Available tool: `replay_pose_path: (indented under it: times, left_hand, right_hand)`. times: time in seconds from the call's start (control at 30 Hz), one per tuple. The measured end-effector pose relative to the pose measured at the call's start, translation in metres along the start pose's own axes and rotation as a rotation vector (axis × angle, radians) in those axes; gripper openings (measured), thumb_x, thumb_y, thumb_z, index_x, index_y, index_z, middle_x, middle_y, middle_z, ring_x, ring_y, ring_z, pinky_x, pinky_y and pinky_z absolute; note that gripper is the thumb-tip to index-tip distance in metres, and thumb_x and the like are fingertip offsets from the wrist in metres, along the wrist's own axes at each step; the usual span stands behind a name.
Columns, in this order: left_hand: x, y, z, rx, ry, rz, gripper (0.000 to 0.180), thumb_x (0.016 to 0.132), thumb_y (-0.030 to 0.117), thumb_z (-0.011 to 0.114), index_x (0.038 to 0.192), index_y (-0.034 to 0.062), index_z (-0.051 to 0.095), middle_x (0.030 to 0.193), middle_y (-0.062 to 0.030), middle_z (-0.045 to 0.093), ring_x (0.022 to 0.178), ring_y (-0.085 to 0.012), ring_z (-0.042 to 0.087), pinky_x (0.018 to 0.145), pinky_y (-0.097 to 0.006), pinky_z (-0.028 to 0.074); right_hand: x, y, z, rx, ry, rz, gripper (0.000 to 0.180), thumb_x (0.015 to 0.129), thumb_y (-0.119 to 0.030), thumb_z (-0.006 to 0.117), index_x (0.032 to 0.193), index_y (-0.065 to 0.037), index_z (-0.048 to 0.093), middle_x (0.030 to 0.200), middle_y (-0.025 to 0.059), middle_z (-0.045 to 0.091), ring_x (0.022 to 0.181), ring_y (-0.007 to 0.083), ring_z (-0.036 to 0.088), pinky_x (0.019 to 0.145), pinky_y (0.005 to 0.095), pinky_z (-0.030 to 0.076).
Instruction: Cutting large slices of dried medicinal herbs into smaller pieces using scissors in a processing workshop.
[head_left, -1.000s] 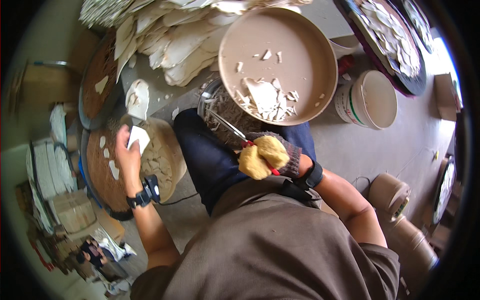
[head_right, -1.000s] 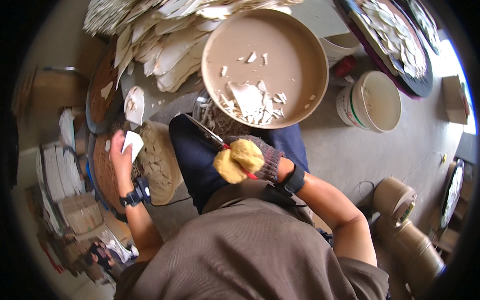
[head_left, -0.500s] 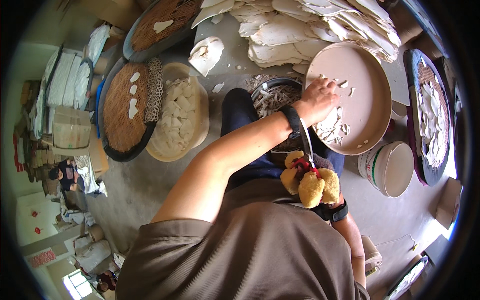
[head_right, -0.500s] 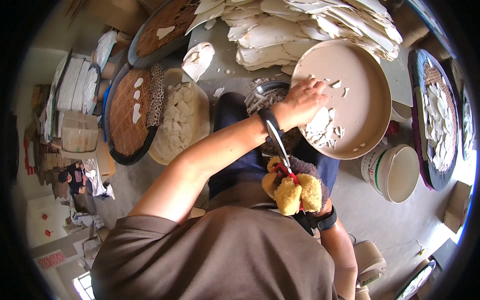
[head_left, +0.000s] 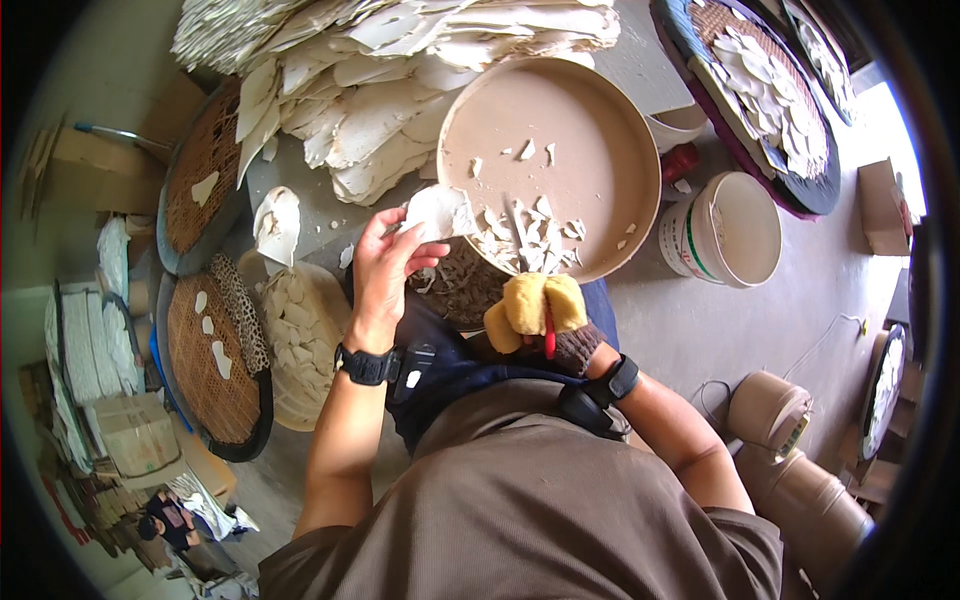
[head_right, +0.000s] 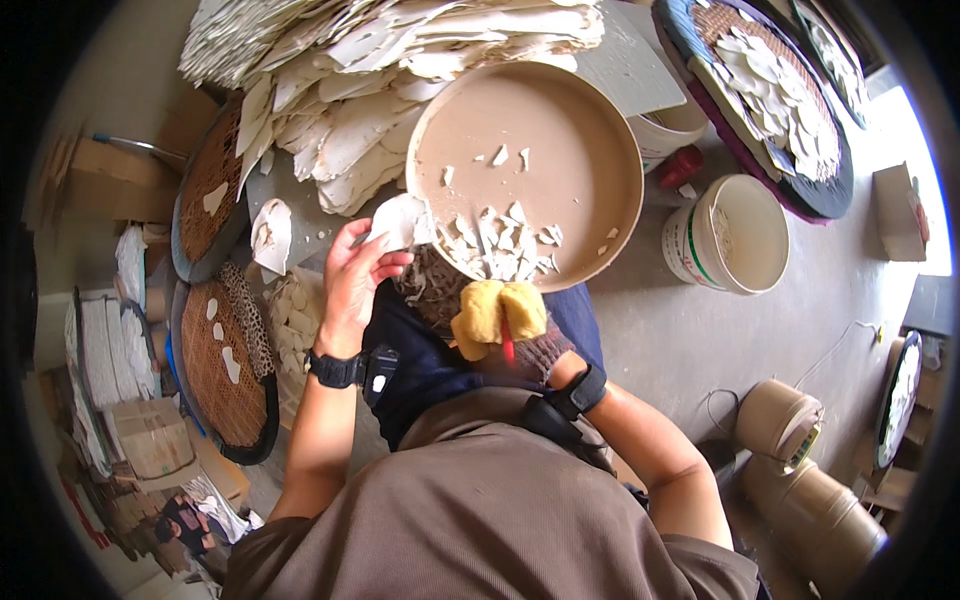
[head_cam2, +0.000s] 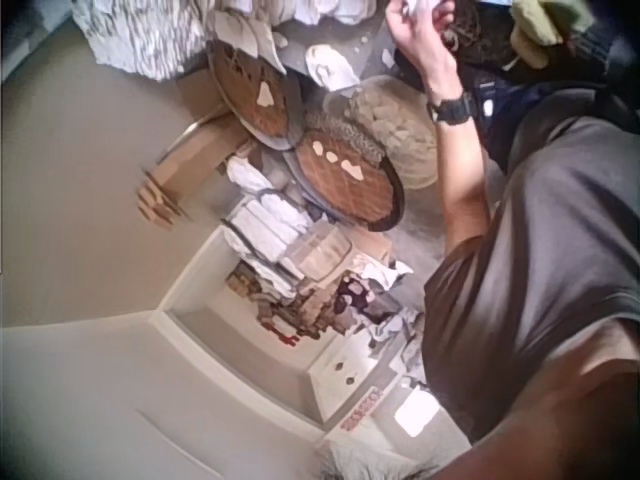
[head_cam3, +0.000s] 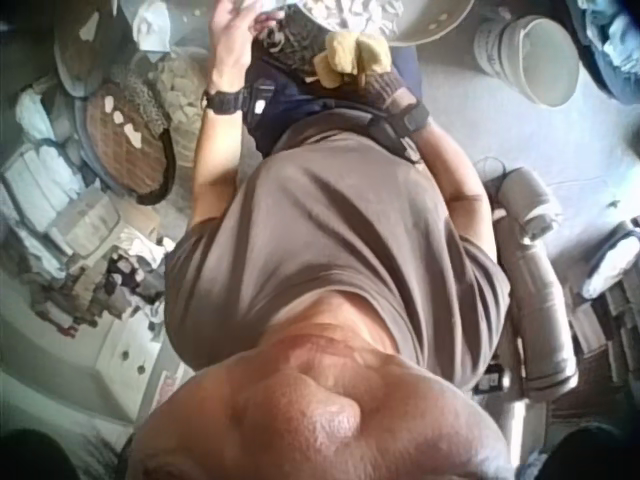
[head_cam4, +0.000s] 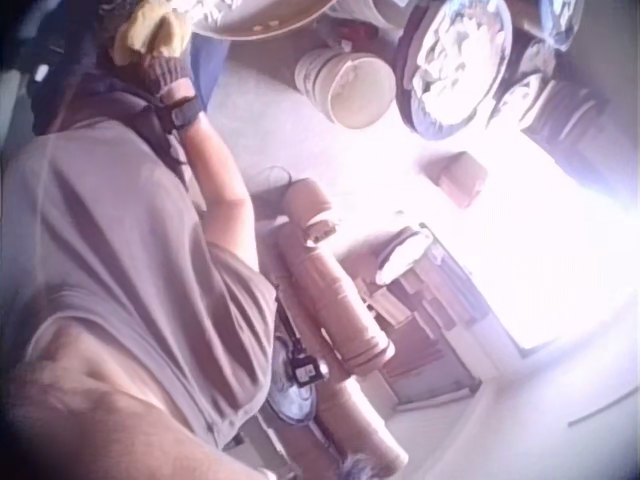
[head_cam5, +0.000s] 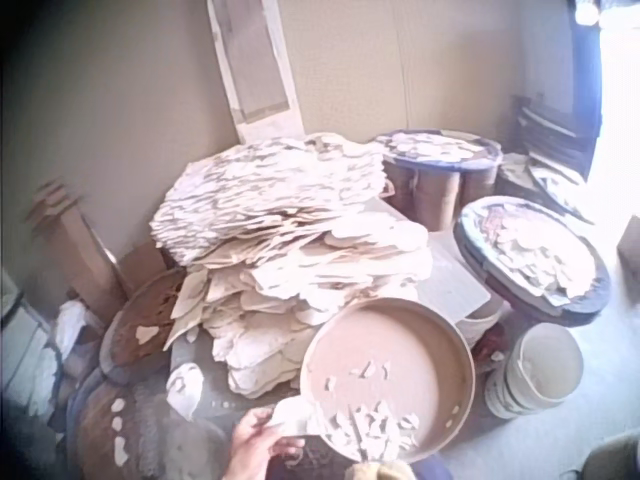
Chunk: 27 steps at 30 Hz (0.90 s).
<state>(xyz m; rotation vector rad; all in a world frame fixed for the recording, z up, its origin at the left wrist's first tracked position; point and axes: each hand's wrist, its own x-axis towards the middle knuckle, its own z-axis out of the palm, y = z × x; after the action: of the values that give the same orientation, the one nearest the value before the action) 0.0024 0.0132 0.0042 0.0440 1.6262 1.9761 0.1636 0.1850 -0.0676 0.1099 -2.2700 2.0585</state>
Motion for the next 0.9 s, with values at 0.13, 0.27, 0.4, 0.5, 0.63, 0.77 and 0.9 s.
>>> replay_pose_path:
  times: [0.13,0.27,0.4,0.5,0.63,0.77,0.9]
  left_hand:
    - [-0.011,-0.007,0.001,0.113,0.027,0.043,0.024,0.082,0.005,0.058,0.104,0.0001,0.048,0.088,-0.0119,0.063,0.068,-0.0166,0.064,0.06,-0.022,0.051]
    - [-0.01,-0.018,-0.003,0.2,0.052,0.082,0.029,0.081,0.003,0.06,0.107,-0.0006,0.049,0.089,-0.0089,0.062,0.073,-0.0128,0.062,0.062,-0.023,0.051]
    - [-0.01,-0.026,0.008,0.082,0.149,0.215,0.032,0.08,0.003,0.061,0.109,-0.0005,0.048,0.096,-0.0088,0.061,0.081,-0.012,0.06,0.068,-0.024,0.051]
    - [-0.013,-0.029,0.019,0.016,0.203,0.2,0.039,0.082,0.002,0.058,0.117,0.0032,0.041,0.1,-0.0103,0.059,0.084,-0.0129,0.059,0.071,-0.026,0.051]
    - [-0.014,-0.031,0.017,0.016,0.22,0.171,0.041,0.083,0.002,0.055,0.12,0.0058,0.038,0.101,-0.012,0.059,0.086,-0.015,0.059,0.072,-0.028,0.051]
    - [-0.014,-0.027,0.02,0.03,0.142,0.151,0.039,0.083,0.002,0.055,0.119,0.005,0.04,0.102,-0.0128,0.058,0.088,-0.0168,0.059,0.072,-0.029,0.052]
    - [-0.016,-0.025,0.019,0.063,0.136,0.12,0.038,0.083,0.002,0.054,0.118,0.0047,0.04,0.102,-0.0125,0.058,0.088,-0.0165,0.059,0.072,-0.029,0.052]
  right_hand:
    - [0.001,0.028,0.024,1.123,0.036,0.275,0.023,0.088,-0.016,0.05,0.105,-0.001,0.055,0.105,0.0101,0.059,0.095,0.0175,0.056,0.087,0.0304,0.043]
    - [0.011,0.026,0.026,0.725,0.051,0.14,0.021,0.082,-0.011,0.053,0.101,-0.002,0.056,0.096,0.0134,0.059,0.086,0.0252,0.057,0.077,0.0329,0.045]
    - [0.01,0.04,0.033,0.279,0.109,0.006,0.016,0.073,-0.005,0.056,0.089,-0.003,0.056,0.082,0.0157,0.057,0.076,0.0334,0.054,0.064,0.0376,0.043]
    - [0.008,0.063,0.042,0.287,0.156,-0.019,0.012,0.072,-0.004,0.056,0.084,-0.003,0.055,0.079,0.0154,0.057,0.073,0.0341,0.053,0.062,0.0398,0.042]
    - [0.012,0.037,0.038,0.207,0.129,-0.05,0.011,0.075,-0.003,0.055,0.086,-0.002,0.055,0.081,0.0164,0.058,0.075,0.034,0.054,0.064,0.0398,0.044]
    - [0.01,0.018,0.032,0.853,0.118,0.215,0.013,0.083,-0.009,0.054,0.092,0.0,0.057,0.089,0.0135,0.062,0.081,0.0247,0.059,0.071,0.0347,0.047]
    - [0.007,0.032,0.029,1.172,-0.146,0.056,0.027,0.09,-0.01,0.048,0.115,0.001,0.048,0.114,0.0117,0.054,0.104,0.0186,0.054,0.093,0.0318,0.043]
